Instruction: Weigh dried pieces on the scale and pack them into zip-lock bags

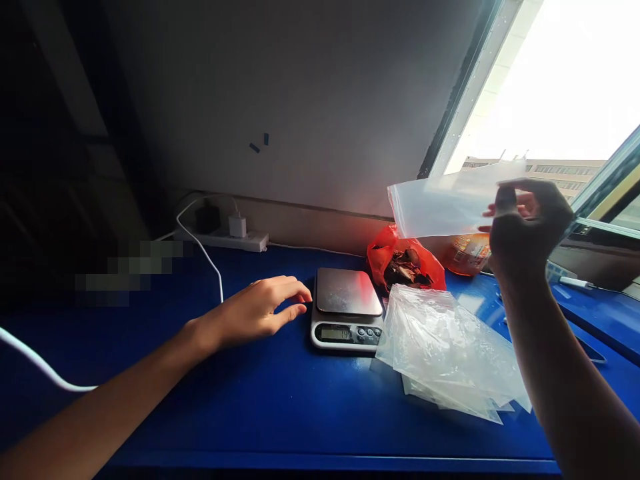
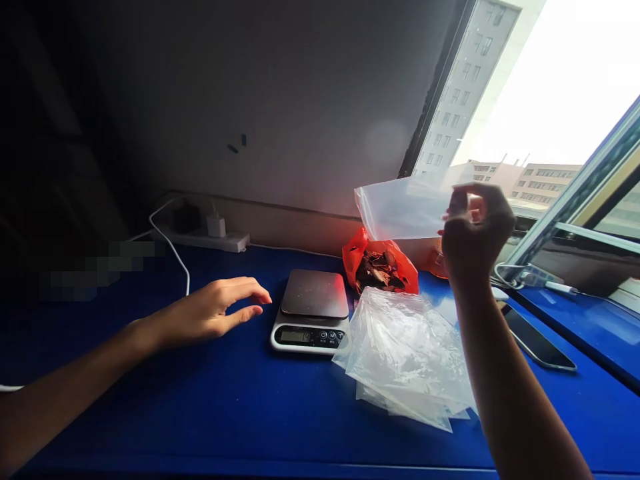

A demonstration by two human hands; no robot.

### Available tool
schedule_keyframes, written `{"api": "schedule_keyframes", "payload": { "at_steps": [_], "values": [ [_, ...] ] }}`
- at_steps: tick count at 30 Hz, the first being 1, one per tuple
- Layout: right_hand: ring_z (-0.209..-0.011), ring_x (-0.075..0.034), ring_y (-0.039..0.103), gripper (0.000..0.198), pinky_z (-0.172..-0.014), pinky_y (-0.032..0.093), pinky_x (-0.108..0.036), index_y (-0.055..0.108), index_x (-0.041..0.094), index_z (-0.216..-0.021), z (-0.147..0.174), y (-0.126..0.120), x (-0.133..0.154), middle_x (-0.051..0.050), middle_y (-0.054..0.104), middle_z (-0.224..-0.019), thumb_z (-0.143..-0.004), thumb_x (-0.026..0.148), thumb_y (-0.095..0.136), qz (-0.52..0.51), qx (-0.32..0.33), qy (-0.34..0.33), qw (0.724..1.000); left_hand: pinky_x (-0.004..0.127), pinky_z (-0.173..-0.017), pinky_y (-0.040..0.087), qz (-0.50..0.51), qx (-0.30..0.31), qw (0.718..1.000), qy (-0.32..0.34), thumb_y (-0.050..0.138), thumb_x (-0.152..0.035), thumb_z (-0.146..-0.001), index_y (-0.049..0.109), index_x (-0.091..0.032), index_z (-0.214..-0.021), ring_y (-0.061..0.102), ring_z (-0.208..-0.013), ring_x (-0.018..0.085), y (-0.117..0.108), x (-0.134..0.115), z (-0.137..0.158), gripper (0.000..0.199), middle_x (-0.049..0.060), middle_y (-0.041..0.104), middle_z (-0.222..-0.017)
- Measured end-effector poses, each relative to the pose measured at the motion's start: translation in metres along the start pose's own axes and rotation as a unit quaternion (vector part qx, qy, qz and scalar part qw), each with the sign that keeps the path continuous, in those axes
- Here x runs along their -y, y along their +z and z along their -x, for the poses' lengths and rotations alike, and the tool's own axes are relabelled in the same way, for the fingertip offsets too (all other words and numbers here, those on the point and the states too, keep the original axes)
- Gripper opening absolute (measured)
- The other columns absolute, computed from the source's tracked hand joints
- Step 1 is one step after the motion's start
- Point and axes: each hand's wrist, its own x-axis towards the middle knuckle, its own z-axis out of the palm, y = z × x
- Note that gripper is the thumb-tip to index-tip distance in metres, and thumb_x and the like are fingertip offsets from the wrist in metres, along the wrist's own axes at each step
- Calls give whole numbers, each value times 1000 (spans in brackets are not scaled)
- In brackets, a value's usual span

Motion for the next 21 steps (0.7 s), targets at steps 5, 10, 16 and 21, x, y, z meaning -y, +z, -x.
{"api": "schedule_keyframes", "payload": {
  "at_steps": [5,10,16,21],
  "values": [
    [-61,-14,61,19,-62,58,-35,64,24,-93,55,-10,41,0,58,-69,-78,35,69,-364,113,209,901,28,-65,50,97,-61,993,0,54,-43,-90,55,-22,-121,60,-101,23,12,-8,-2,37,9,62,-116],
    [-70,-16,66,16,-65,60,-35,70,24,-83,94,-9,63,-3,67,-79,-80,39,67,-420,271,221,837,35,-74,53,170,-163,971,-45,55,-58,-83,48,-17,-128,61,-100,26,21,-7,-8,61,15,60,-122],
    [-72,-17,64,18,-58,55,-31,73,22,-85,111,-6,56,-3,69,-80,-80,38,68,-336,298,164,878,34,-74,51,239,-165,956,-35,60,-44,-84,67,-16,-85,63,-79,20,21,-8,-10,29,6,69,-84],
    [-52,-12,57,17,-49,48,-26,70,21,-88,113,-3,57,1,61,-61,-80,36,67,-336,244,196,888,30,-67,51,318,-168,932,-48,70,-47,-76,66,-16,-82,60,-70,16,25,-11,-8,31,4,66,-77]
  ]
}}
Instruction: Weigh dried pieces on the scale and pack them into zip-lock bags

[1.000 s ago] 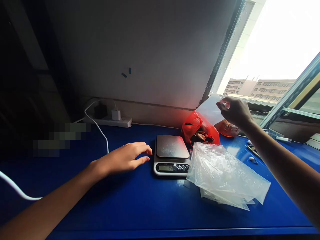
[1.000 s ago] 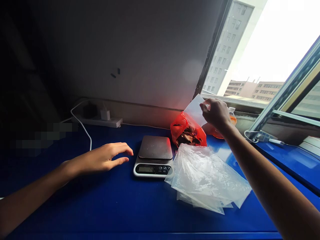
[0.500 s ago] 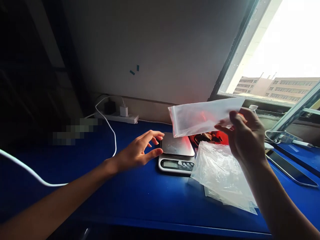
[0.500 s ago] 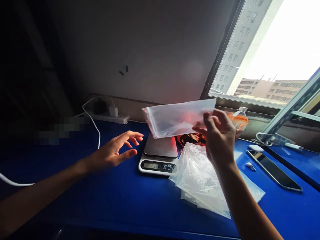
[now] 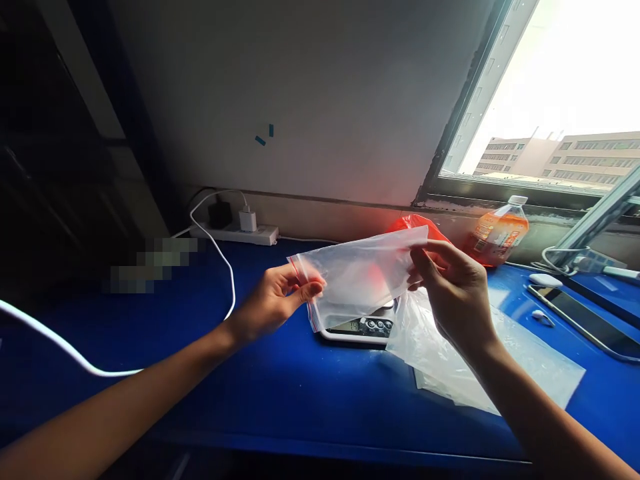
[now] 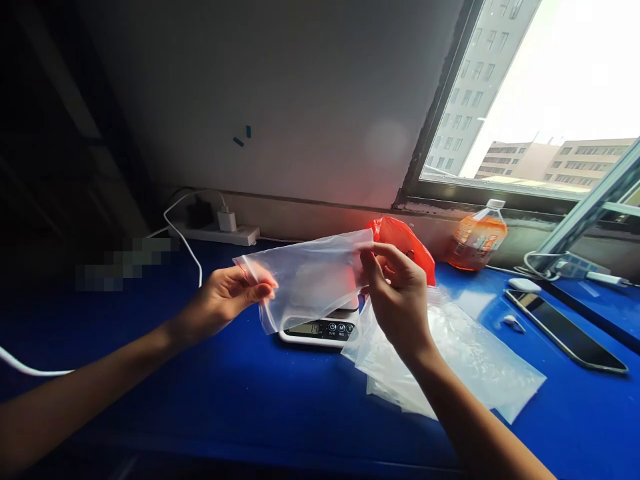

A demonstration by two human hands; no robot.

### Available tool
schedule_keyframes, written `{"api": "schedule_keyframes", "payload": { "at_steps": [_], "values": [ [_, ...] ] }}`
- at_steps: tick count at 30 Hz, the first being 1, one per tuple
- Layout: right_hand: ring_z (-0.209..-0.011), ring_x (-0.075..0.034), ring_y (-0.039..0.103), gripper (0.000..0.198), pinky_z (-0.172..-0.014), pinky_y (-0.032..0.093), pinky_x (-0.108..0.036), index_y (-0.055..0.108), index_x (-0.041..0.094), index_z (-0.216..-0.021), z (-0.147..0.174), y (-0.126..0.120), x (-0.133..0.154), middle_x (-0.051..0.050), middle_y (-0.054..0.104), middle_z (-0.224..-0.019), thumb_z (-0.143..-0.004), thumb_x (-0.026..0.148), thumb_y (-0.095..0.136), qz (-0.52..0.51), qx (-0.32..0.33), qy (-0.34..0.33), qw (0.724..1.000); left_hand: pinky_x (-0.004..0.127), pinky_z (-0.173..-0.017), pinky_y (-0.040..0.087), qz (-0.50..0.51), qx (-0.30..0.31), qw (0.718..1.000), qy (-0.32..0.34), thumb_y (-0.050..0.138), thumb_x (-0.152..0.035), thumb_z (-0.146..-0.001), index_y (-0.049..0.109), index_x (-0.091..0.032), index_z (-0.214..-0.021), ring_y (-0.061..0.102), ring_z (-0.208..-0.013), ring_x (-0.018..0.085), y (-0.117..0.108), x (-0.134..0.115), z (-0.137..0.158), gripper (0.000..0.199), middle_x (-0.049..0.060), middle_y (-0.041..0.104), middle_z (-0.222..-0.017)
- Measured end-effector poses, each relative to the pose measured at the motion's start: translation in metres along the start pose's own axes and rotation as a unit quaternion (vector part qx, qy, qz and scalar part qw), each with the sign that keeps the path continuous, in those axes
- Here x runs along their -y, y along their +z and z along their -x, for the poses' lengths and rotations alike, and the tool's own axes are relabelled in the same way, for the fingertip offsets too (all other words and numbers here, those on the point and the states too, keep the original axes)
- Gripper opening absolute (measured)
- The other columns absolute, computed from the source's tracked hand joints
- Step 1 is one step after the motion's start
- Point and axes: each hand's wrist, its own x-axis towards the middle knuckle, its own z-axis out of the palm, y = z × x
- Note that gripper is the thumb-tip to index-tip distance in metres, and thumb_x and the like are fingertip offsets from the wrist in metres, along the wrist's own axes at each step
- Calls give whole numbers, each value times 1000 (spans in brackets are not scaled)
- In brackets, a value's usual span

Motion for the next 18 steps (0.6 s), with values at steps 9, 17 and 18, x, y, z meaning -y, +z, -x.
{"api": "schedule_keyframes", "payload": {
  "at_steps": [9,17,18],
  "values": [
    [-51,-11,54,22,-48,43,-25,65,20,-79,3,-5,-2,0,60,-59,-84,40,61,94,71,-21,993,27,-62,47,38,-58,997,22,60,-51,-87,60,-21,-93,52,-58,11,-7,6,-4,31,-4,55,-62],
    [-38,-8,29,17,-38,20,-24,59,24,-82,6,-2,-8,7,41,-45,-85,41,61,55,-62,-38,996,26,-64,44,67,73,995,-10,59,-47,-87,59,-17,-87,51,-61,11,2,0,1,30,-2,56,-66],
    [-38,-8,28,18,-38,19,-24,60,25,-82,5,-2,-8,7,41,-46,-84,43,62,44,-71,-31,996,26,-65,44,67,74,995,-9,60,-45,-87,59,-17,-84,51,-61,10,2,0,1,28,-2,56,-66]
  ]
}}
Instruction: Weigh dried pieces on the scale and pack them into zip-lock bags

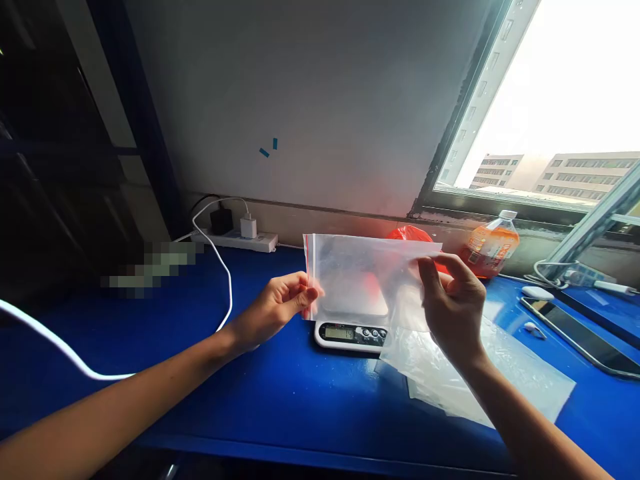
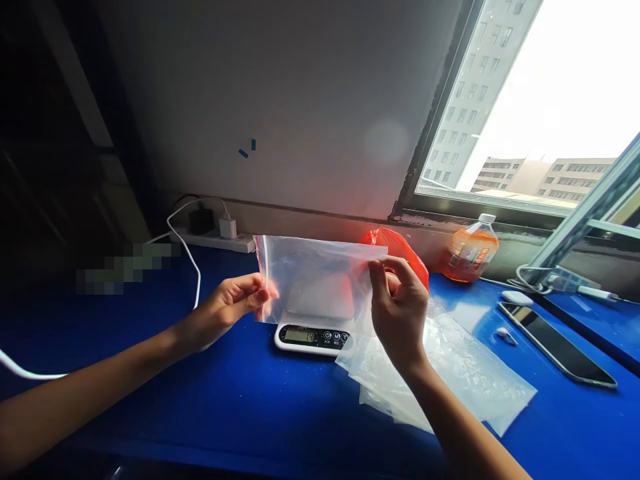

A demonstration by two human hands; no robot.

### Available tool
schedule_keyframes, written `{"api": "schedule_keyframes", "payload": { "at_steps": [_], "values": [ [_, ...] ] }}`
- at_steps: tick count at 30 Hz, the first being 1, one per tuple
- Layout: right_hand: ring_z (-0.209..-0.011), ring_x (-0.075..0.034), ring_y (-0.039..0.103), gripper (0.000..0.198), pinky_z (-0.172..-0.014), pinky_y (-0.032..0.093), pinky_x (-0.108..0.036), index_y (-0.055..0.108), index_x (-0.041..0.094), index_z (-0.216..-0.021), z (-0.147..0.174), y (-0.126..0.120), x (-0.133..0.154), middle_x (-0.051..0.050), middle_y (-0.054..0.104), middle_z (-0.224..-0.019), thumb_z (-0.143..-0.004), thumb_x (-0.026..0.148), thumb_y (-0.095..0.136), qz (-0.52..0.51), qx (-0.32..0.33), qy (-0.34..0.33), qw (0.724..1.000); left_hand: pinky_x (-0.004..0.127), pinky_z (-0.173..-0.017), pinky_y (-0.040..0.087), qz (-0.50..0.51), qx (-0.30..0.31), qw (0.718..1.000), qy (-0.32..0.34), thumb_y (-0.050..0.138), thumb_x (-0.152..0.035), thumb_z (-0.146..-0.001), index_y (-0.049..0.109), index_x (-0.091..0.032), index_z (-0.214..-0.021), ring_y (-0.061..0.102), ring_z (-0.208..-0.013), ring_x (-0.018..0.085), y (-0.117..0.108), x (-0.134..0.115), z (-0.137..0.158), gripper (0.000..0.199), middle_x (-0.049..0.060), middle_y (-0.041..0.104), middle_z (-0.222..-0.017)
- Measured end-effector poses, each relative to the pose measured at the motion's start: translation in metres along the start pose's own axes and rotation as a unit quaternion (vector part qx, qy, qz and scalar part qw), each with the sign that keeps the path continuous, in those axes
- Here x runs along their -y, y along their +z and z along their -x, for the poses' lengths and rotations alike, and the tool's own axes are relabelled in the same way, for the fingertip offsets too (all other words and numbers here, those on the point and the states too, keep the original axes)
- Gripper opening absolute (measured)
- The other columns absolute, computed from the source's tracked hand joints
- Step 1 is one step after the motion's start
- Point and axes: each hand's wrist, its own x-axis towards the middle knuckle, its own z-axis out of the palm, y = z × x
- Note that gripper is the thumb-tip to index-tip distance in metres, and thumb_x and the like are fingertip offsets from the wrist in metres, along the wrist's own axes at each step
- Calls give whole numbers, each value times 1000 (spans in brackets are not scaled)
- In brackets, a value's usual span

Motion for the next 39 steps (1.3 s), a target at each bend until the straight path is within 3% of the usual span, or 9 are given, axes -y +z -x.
{"api": "schedule_keyframes", "payload": {
  "at_steps": [6,9,13,20,30,33,36,39],
  "values": [
    [-39,-7,31,19,-37,20,-24,62,25,-79,-6,-1,-4,2,52,-59,-80,43,66,-17,-72,15,997,28,-67,46,-15,30,999,-21,66,-41,-80,60,-17,-80,54,-69,13,-4,4,1,25,1,60,-74],
    [-37,-8,31,18,-36,22,-23,57,26,-78,-5,1,-8,4,48,-54,-82,42,63,-36,-53,28,998,29,-70,46,-49,40,997,-33,63,-38,-82,62,-17,-80,56,-73,14,-2,6,1,21,2,60,-76],
    [-35,-8,29,18,-35,19,-22,53,26,-79,-2,3,-12,8,38,-45,-84,42,60,-74,-12,46,996,29,-74,46,-41,4,999,-32,62,-33,-82,63,-17,-82,57,-77,15,0,1,3,16,1,61,-77],
    [-38,-7,33,18,-38,22,-24,52,25,-80,-2,6,-13,5,48,-54,-83,40,61,-65,-44,31,996,29,-73,46,-3,-13,1000,-14,57,-33,-85,58,-18,-73,56,-73,14,-3,-5,4,20,0,59,-75],
    [-40,-6,28,16,-40,17,-24,56,22,-75,-4,-3,-19,5,46,-53,-80,34,66,-120,21,19,992,28,-72,45,4,-43,999,-17,64,-33,-78,66,-16,-71,55,-71,14,-5,-1,0,19,0,62,-71],
    [-43,-6,30,24,-42,19,-24,51,21,-63,-9,-8,-20,5,40,-51,-76,33,67,-169,74,19,983,27,-68,43,30,-92,995,-23,66,-37,-77,68,-16,-75,54,-69,13,-8,1,-3,21,1,63,-73],
    [-47,-9,38,25,-44,25,-26,54,21,-64,-12,-11,-17,2,45,-56,-73,40,66,-194,188,35,962,25,-63,40,76,-152,986,-3,66,-32,-76,66,-17,-71,52,-65,11,-12,5,-6,16,0,62,-71],
    [-49,-12,41,37,-46,30,-28,59,20,-68,-16,-15,-13,0,47,-56,-75,57,60,-203,300,43,931,25,-58,36,109,-178,976,58,58,-25,-75,57,-17,-59,44,-57,10,-17,10,-6,19,-2,53,-59]
  ]
}}
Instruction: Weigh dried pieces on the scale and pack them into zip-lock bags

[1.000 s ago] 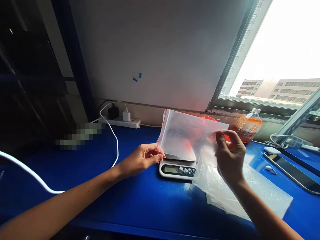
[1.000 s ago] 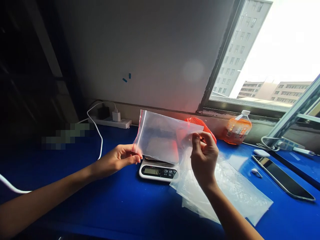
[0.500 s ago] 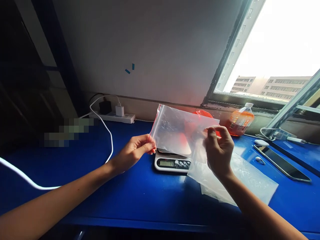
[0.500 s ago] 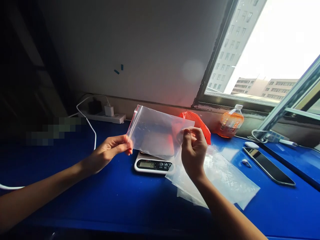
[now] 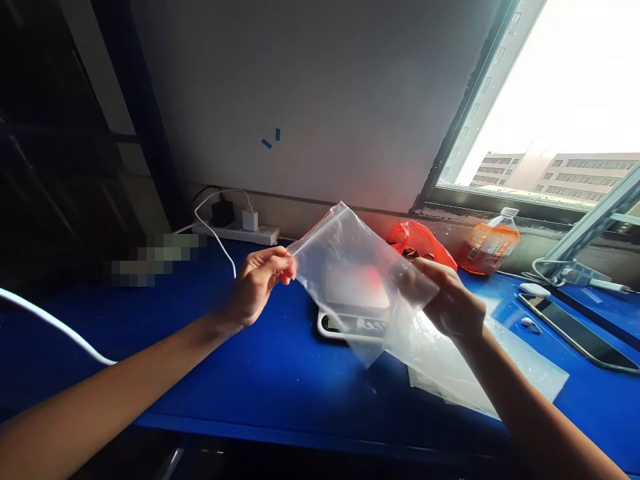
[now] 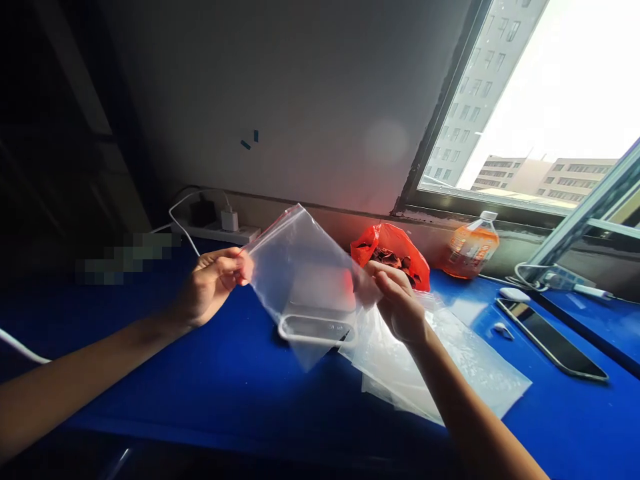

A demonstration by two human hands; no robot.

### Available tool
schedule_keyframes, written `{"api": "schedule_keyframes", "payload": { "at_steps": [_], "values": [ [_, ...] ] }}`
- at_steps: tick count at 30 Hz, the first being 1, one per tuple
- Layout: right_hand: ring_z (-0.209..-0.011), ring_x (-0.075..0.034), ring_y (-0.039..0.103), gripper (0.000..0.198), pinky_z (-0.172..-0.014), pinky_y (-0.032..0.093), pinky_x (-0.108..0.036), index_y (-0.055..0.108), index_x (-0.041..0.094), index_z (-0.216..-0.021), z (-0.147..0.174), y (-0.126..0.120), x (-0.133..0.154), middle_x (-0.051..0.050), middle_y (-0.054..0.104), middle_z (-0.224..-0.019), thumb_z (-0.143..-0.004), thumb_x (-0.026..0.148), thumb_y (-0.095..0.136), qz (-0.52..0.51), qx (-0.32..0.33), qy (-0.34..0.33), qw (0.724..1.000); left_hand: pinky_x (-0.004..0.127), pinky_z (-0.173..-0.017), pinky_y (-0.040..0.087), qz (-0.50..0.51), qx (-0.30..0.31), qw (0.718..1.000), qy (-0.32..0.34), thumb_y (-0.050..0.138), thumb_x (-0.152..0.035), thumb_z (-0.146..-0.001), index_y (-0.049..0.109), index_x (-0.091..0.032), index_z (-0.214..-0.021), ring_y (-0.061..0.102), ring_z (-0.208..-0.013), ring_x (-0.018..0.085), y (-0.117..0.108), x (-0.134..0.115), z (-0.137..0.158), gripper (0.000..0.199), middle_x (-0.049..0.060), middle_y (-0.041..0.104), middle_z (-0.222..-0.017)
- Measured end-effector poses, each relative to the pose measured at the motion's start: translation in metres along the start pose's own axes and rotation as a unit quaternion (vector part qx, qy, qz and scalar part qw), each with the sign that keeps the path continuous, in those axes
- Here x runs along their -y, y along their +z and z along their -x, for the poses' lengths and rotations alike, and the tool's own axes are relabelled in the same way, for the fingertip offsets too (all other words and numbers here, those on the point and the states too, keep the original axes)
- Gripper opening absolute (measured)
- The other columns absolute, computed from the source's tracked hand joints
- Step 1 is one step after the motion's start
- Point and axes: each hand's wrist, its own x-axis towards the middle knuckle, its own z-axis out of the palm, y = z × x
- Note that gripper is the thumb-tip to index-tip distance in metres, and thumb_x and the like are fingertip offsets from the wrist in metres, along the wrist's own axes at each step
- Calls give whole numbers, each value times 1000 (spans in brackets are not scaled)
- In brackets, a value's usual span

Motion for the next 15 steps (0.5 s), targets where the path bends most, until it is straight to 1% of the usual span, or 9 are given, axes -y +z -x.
{"api": "schedule_keyframes", "payload": {
  "at_steps": [2,3,5,6,8,10,11,13,15],
  "values": [
    [-50,-14,41,46,-48,31,-29,60,20,-70,-1,-5,3,-1,46,-54,-78,65,52,-1,36,-6,999,25,-55,33,-16,17,999,45,51,-23,-76,49,-18,-54,38,-54,10,-3,0,1,23,-4,43,-54],
    [-51,-14,41,48,-50,32,-30,60,20,-71,-1,-7,3,-1,47,-54,-80,66,48,3,39,-13,999,25,-54,32,-39,38,997,58,49,-23,-76,46,-18,-53,36,-53,10,-4,-1,2,23,-4,41,-54],
    [-54,-14,41,45,-53,34,-30,59,21,-72,-1,-10,4,0,47,-57,-85,62,46,42,20,-24,999,26,-54,31,-88,93,990,57,48,-23,-74,45,-18,-52,36,-53,10,-4,-5,5,23,-4,41,-54],
    [-55,-14,42,40,-55,34,-30,58,21,-73,-1,-10,5,0,47,-59,-87,57,48,90,2,-28,996,26,-53,31,-113,124,985,47,50,-23,-74,47,-18,-51,38,-53,10,-2,-7,6,23,-4,43,-54],
    [-59,-13,44,26,-58,36,-30,58,20,-77,2,-1,8,0,50,-65,-88,43,54,229,-30,-52,971,25,-52,30,-167,185,968,39,53,-21,-73,50,-17,-51,40,-53,10,2,-12,9,22,-3,45,-54],
    [-67,-14,49,10,-65,39,-31,58,20,-87,6,17,13,-2,57,-73,-86,30,57,364,-28,-105,925,25,-51,30,-231,240,941,62,54,-21,-75,49,-16,-52,40,-53,10,7,-14,12,25,-3,45,-54],
    [-72,-15,52,10,-69,41,-32,57,20,-93,8,29,16,-3,60,-79,-85,25,57,405,-5,-136,904,24,-51,30,-261,266,924,82,53,-22,-78,48,-16,-52,41,-53,9,9,-14,14,26,-3,45,-55],
    [-88,-19,55,22,-77,43,-34,53,19,-104,12,55,20,-7,62,-95,-82,17,54,450,78,-167,874,24,-51,31,-303,302,894,131,52,-22,-81,46,-17,-53,41,-52,9,13,-13,17,29,-3,45,-56],
    [-91,-21,54,25,-77,43,-36,51,17,-102,14,76,22,-9,62,-98,-78,11,52,477,166,-146,851,24,-52,34,-328,327,867,183,50,-20,-83,46,-17,-55,44,-54,10,15,-10,20,29,-2,48,-58]
  ]
}}
